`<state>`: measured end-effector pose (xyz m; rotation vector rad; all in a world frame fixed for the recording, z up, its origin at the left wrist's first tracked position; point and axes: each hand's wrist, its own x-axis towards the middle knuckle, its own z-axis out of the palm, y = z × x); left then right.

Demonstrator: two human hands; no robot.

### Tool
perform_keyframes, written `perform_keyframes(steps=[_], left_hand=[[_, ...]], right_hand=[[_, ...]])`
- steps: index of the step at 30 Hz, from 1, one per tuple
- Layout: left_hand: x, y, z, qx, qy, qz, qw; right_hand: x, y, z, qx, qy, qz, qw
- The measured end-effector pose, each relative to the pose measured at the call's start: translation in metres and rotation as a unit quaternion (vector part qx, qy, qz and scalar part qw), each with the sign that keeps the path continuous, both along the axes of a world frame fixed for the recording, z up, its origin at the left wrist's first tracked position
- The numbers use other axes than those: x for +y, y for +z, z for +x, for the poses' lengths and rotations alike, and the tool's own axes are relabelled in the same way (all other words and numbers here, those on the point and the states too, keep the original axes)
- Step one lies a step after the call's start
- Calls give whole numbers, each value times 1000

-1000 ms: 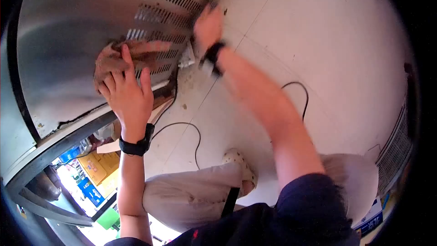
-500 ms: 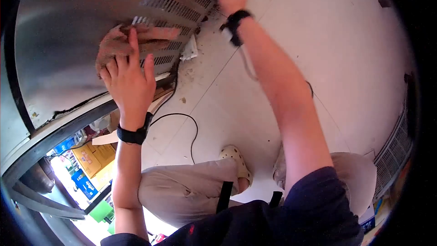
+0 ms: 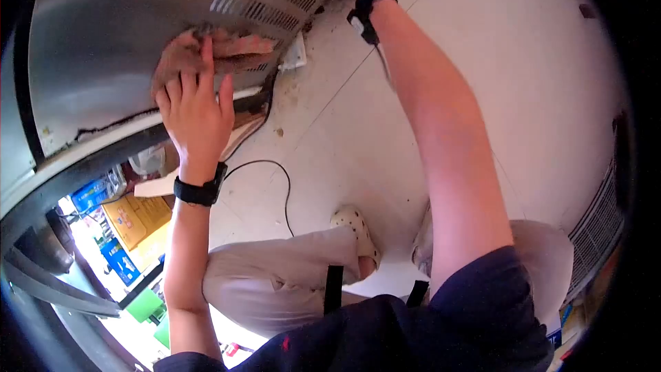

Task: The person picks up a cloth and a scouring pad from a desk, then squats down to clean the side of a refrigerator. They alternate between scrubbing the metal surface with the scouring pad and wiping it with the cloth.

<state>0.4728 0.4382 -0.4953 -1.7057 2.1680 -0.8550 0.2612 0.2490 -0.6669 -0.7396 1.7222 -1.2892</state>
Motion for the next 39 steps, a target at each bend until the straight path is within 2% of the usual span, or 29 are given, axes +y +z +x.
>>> perform_keyframes(steps=[2,3,4,5,6,7,8,10,12,13,14,15,16,17,18,19,20,21,22,23,26,27,29,30,33,34,35,37,39], left_hand=[[0,8,-8,18,-12,14,1000],[1,8,-9,17,-14,5,1000],[1,5,-9,18,0,14,1000],[0,1,-11,21,14,25,999],[-1,-2,-14,23,-16,-8,1000],[-4,-4,-20,25,-26,-11,999],[-2,-5,-25,14,-11,5,1000],[10,-8,-25,2,1,28,1000],[13,-28,-13,-23,-21,117,993],[14,-43,-1,-14,-26,106,994],[16,-59,14,-42,-33,144,988],[20,-69,20,-69,-36,186,979],[21,-70,16,-106,-29,186,976],[16,-76,14,-97,-30,179,979],[7,-84,13,-134,-50,183,973],[-2,-90,12,-175,-71,190,964],[-14,-97,4,-177,-79,205,959],[-27,-103,-6,-178,-79,202,960],[-41,-109,-19,-205,-82,215,951],[-55,-115,-32,-232,-87,229,942],[-94,-138,-68,-330,-98,197,918],[-110,-153,-74,-331,-107,199,916],[-144,-179,-84,-540,-145,-3,829],[-150,-139,-128,-374,-103,180,904],[-187,-128,-162,-362,-133,131,913],[-190,-122,-168,-333,-126,135,925],[-184,-116,-165,-340,-128,140,921],[-159,-102,-153,-393,-148,130,898],[-135,-103,-109,-371,-149,202,894]], right_hand=[[-20,-68,22,177,-16,-155,972],[29,-33,46,164,25,-36,986],[71,-1,65,66,84,40,993],[105,-26,109,127,133,33,982],[151,-44,142,314,123,-171,926],[170,-11,138,36,318,42,946],[166,3,126,36,311,44,949],[161,16,110,265,517,-51,813],[111,-27,93,258,570,-52,778],[82,-33,69,315,618,-83,716],[54,-28,46,405,688,-73,598],[35,-20,21,480,693,-90,530],[14,-22,-4,489,680,-38,545],[3,-8,-34,528,661,-103,523],[-12,6,-56,572,649,-104,491],[-25,16,-81,566,623,-131,523],[-36,32,-98,632,629,-159,424],[-33,55,-114,645,599,-109,461],[-42,55,-123,705,588,-84,387],[-50,54,-138,686,599,-27,413],[-15,94,-168,685,597,61,413],[6,110,-180,660,584,67,468],[36,116,-202,586,563,69,579],[49,112,-213,555,565,93,603],[98,93,-248,479,508,89,711],[114,94,-260,470,512,87,714],[126,84,-272,437,494,93,746],[146,79,-292,400,476,120,774],[157,82,-309,389,464,126,786]])
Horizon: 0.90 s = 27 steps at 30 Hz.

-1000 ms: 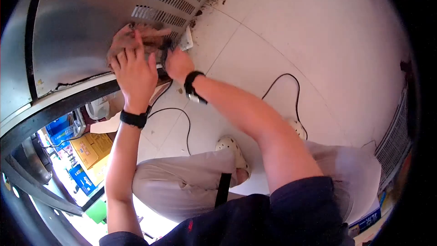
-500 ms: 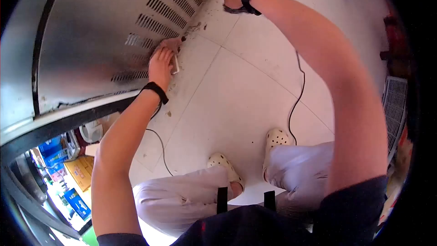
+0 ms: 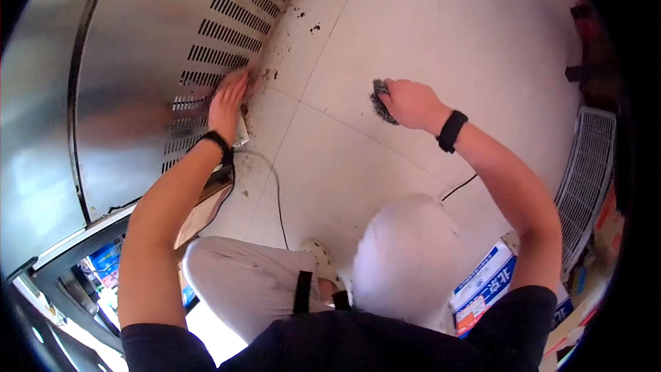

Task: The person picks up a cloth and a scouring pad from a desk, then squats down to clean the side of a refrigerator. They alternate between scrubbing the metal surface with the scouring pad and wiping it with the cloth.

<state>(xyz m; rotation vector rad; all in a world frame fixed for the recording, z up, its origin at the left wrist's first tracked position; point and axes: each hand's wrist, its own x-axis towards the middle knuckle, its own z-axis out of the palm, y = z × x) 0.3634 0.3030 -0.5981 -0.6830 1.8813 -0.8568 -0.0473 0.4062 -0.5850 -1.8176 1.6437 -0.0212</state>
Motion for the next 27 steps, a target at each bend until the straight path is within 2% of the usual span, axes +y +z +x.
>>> perform_keyframes(steps=[1,3,4,6,8,10,11,12,14,16,17,18,19,20,21,23,25,26,27], left_hand=[[7,9,10,-1,6,-1,1000],[15,25,27,-69,79,88,991],[11,30,23,-68,87,90,990],[-4,27,-4,27,63,15,998],[-42,19,-38,89,95,5,992],[-51,7,-57,68,32,-70,995],[-46,5,-64,82,37,-68,994],[-40,10,-65,61,52,-58,995],[-34,21,-57,35,54,-47,997],[-27,12,-33,-51,23,-4,998],[-27,6,-18,32,19,6,999],[-23,4,-8,24,7,18,1000],[-22,0,-4,85,24,28,996],[-30,-3,-6,149,45,23,988],[-29,21,-21,152,24,36,987],[-36,25,-38,177,43,24,983],[-39,25,-53,243,85,39,965],[-40,25,-54,233,85,42,968],[-39,29,-52,264,92,55,959]], right_hand=[[1,2,-8,-1,6,-1,1000],[-2,4,-14,-52,-21,16,998],[-13,5,-11,-52,-13,18,998],[-40,11,-10,-62,-20,42,997],[-91,15,-4,-24,18,-11,999],[-137,27,19,-17,15,-104,994],[-161,38,26,27,44,-134,990],[-183,48,34,63,70,-163,982],[-200,54,33,96,42,-232,967],[-189,55,35,80,-8,-216,973],[-174,51,37,56,-62,-206,975],[-154,43,40,32,-114,-192,974],[-141,27,41,4,-137,-158,978],[-129,5,42,-38,-144,-165,975],[-123,1,45,-71,-151,-152,974],[-136,-20,54,-113,-156,-143,971],[-144,-39,71,-233,-242,-246,909],[-153,-45,84,-242,-246,-241,907],[-168,-44,98,-265,-275,-315,869]])
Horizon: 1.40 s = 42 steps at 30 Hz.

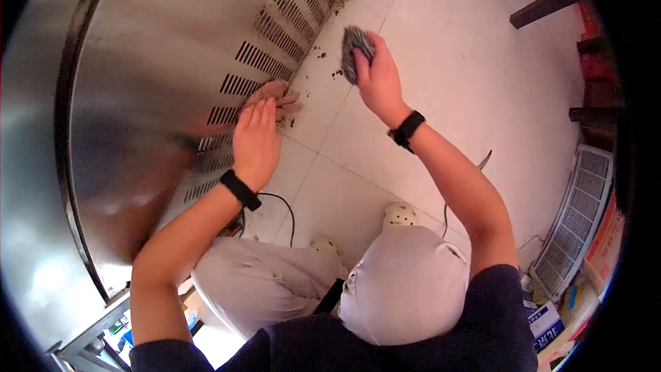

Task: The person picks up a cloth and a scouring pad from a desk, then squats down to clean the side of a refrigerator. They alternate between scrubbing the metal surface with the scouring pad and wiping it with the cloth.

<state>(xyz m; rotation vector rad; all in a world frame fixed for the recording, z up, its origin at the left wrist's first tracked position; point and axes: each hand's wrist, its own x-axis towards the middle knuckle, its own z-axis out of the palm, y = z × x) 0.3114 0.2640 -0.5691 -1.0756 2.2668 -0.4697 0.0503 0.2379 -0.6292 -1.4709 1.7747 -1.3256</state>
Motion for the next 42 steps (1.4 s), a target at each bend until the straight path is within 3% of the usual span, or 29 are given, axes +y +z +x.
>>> perform_keyframes(steps=[2,4,9,11,13,15,17,18,20,22,23,24,25,27,30,31,34,35,36,37,39,41,42], left_hand=[[-7,20,-5,31,3,8,999],[2,59,-10,203,74,11,976],[37,121,7,143,118,-56,981],[49,129,15,123,144,-87,978],[57,128,18,126,200,-116,965],[55,126,23,121,172,-123,970],[59,131,20,121,173,-133,968],[56,135,15,141,181,-119,966],[54,139,10,132,212,-98,963],[49,140,3,142,245,-90,955],[45,136,0,147,241,-98,954],[43,133,1,150,208,-119,959],[40,131,3,154,173,-137,963],[48,135,8,142,189,-136,962],[48,136,3,132,227,-118,957],[51,142,2,127,246,-98,956],[52,152,-3,139,278,-79,947],[48,150,-8,149,275,-85,946],[46,148,-7,150,265,-82,949],[48,148,-7,145,259,-76,952],[46,143,-7,144,256,-81,952],[49,144,-1,129,261,-73,954],[52,144,1,147,220,-86,960]], right_hand=[[-42,10,27,-31,-60,-133,989],[-66,27,66,-59,-66,-195,977],[-70,35,121,-102,-107,-264,953],[-59,9,125,-11,16,-293,956],[-65,9,124,6,37,-323,946],[-95,13,111,6,-52,-318,947],[-156,11,82,-9,-252,-279,927],[-164,14,69,-11,-250,-274,929],[-170,23,52,-63,-169,-212,960],[-115,24,89,11,-115,-260,959],[-90,20,105,7,-21,-318,948],[-63,28,111,12,64,-302,951],[-68,34,107,14,60,-306,950],[-88,47,94,-34,-11,-273,961],[-179,57,39,-56,-226,-226,946],[-177,58,39,-55,-224,-224,947],[-147,63,66,-40,-162,-245,955],[-116,59,91,-5,-106,-275,956],[-78,67,103,-33,24,-299,953],[-56,58,120,-51,82,-289,953],[-70,59,116,-44,44,-275,959],[-138,55,90,4,-181,-286,941],[-160,70,53,-36,-188,-207,959]])
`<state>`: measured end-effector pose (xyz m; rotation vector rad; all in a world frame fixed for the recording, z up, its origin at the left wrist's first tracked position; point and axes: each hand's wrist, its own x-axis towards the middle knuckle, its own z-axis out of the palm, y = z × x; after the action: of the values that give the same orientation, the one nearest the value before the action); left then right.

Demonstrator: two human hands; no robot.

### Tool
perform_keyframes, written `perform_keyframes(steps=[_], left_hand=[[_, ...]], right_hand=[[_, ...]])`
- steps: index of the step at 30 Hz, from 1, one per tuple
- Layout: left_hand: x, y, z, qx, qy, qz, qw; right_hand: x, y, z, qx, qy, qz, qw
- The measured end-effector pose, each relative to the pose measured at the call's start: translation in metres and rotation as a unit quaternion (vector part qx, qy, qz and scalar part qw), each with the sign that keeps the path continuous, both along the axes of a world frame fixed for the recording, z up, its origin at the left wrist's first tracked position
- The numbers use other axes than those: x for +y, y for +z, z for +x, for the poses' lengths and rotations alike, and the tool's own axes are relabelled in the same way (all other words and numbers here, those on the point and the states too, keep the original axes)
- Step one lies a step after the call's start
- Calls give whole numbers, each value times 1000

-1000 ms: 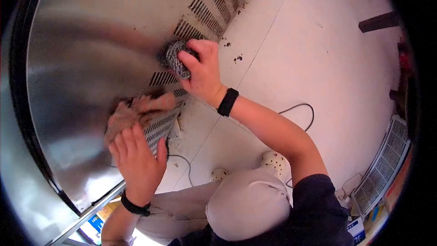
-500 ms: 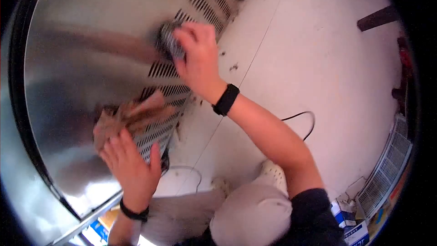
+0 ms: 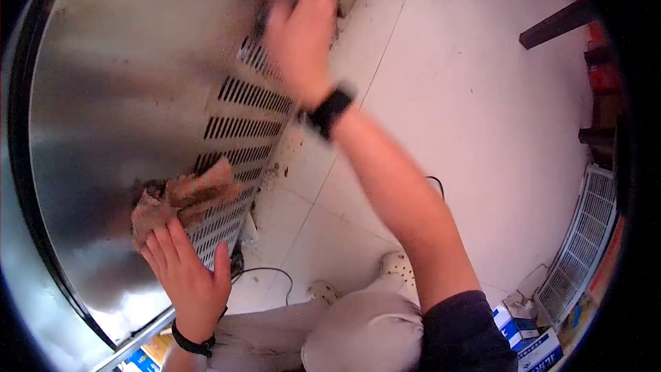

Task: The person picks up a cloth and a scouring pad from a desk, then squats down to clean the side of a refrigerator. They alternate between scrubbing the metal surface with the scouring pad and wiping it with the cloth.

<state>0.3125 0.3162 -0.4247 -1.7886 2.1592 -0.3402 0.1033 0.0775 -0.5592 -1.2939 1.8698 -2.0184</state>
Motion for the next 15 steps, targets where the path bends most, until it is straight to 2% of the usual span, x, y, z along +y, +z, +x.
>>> perform_keyframes(steps=[1,4,5,8,9,11,12,13,15], left_hand=[[0,-2,0,16,-44,-24,999],[0,2,-2,16,-16,-2,1000],[-2,1,-3,17,-12,-7,1000],[-7,-3,-7,21,-32,-9,999],[-8,-3,-8,25,-36,-15,999],[-7,-3,-4,23,-40,-10,999],[-5,-1,0,24,-39,-6,999],[-2,-1,1,31,-35,-6,999],[3,3,2,24,-30,4,999]], right_hand=[[-43,-6,-35,9,-37,-47,998],[-33,-10,-21,18,-28,-87,996],[6,-18,12,34,1,-31,999],[107,-29,75,35,259,-82,962],[101,-30,71,33,258,-82,962],[70,-30,60,-23,190,-33,981],[40,-24,42,-6,57,-49,997],[2,-25,16,-18,-14,-62,998],[-33,-47,-24,6,-2,-18,1000]])
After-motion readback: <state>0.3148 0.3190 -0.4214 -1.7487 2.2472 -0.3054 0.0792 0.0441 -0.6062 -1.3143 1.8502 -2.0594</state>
